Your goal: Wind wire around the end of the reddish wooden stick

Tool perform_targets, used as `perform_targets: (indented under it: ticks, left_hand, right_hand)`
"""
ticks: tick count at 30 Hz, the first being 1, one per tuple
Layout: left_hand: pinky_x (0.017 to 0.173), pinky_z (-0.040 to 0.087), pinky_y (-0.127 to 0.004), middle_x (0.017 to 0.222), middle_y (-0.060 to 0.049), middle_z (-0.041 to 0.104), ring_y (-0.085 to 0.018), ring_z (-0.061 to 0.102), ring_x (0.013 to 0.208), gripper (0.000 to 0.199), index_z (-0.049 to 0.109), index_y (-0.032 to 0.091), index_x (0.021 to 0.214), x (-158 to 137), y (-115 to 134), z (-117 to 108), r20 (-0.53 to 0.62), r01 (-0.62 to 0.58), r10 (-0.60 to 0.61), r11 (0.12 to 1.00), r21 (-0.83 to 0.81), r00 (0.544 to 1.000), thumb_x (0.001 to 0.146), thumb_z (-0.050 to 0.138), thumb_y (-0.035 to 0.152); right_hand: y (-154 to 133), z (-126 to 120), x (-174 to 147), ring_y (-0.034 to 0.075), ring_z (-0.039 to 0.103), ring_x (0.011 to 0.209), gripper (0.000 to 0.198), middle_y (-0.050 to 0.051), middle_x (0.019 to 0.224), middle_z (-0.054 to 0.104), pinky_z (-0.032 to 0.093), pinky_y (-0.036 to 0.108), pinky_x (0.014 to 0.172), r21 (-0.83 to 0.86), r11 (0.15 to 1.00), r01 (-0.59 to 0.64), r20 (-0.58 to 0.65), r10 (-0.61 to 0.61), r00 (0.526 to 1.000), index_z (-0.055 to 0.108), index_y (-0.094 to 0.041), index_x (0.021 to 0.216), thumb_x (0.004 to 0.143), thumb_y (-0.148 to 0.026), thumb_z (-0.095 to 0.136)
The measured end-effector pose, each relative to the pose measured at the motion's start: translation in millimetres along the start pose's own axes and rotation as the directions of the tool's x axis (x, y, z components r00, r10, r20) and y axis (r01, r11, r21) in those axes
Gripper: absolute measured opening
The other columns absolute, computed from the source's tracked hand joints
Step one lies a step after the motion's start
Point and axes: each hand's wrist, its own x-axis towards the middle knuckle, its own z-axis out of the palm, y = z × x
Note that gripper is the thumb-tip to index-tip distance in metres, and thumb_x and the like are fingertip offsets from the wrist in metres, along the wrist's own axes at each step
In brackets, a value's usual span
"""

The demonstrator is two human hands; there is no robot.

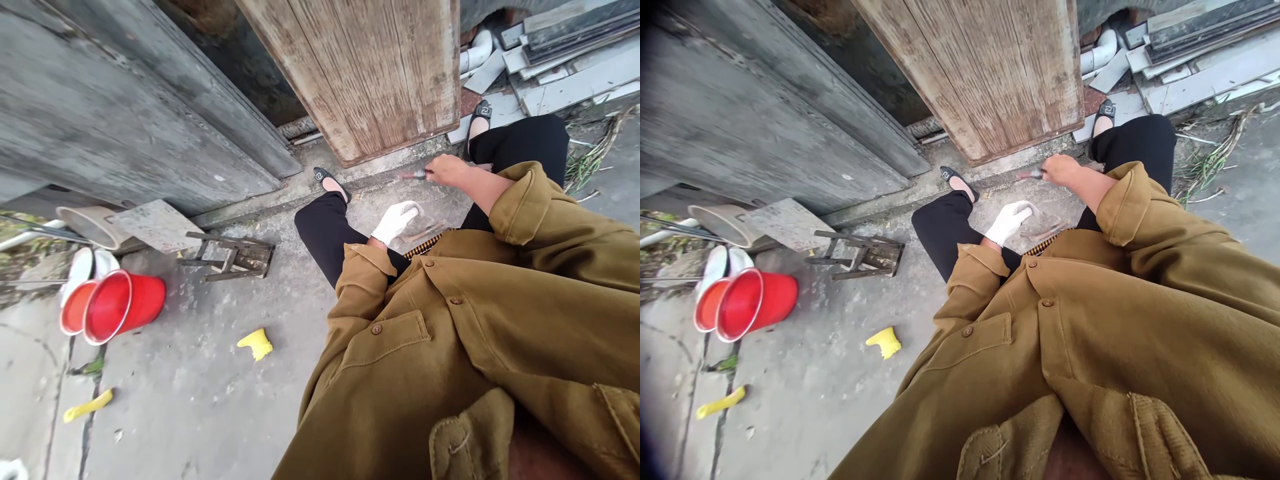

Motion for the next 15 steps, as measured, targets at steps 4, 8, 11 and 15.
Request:
perform_targets:
  ticks: [4,8,11,15]
  left_hand:
    - [0.067,0.049,-0.028,0.080,-0.007,0.072,-0.016,0.058,0.066,0.023,0.074,0.016,0.082,2.5,-3.2,-14.4,-0.080,-0.084,0.088,0.995,0.050,0.993,0.089,0.068,0.037]
    - [0.075,0.053,-0.028,0.089,-0.007,0.074,-0.017,0.064,0.078,0.018,0.072,0.015,0.087,10.4,-16.5,-30.3,-0.194,-0.075,0.111,0.979,0.188,0.975,0.093,0.061,0.029]
    - [0.090,0.054,-0.031,0.097,-0.008,0.076,-0.019,0.068,0.091,0.016,0.072,0.014,0.091,16.1,-24.3,-35.8,-0.209,-0.048,0.115,0.953,0.298,0.971,0.094,0.058,0.022]
    - [0.097,0.053,-0.032,0.108,-0.010,0.078,-0.021,0.070,0.100,0.018,0.074,0.012,0.100,20.7,-25.1,-35.6,-0.171,-0.007,0.088,0.904,0.429,0.981,0.092,0.059,0.016]
  right_hand:
    - [-5.6,10.1,-6.9,0.014,0.059,0.077,0.025,0.015,0.093,0.076,0.036,0.026,0.070,-0.012,0.989,0.148,0.273,-0.139,0.952,0.082,-0.007,0.110,0.089,-0.017,0.074]
    - [-5.7,8.6,-12.1,0.009,0.054,0.064,0.030,0.006,0.077,0.074,0.034,0.024,0.064,0.036,0.976,0.217,0.483,-0.207,0.851,0.080,-0.010,0.118,0.093,-0.023,0.071]
    - [-4.1,1.5,-14.0,0.012,0.059,0.068,0.034,0.009,0.084,0.076,0.036,0.025,0.067,0.018,0.975,0.223,0.530,-0.198,0.825,0.079,-0.009,0.122,0.096,-0.026,0.066]
    - [-4.2,-2.3,-14.5,0.023,0.067,0.090,0.035,0.019,0.111,0.076,0.041,0.030,0.075,-0.242,0.950,0.198,0.352,-0.104,0.930,0.080,-0.010,0.120,0.093,-0.027,0.066]
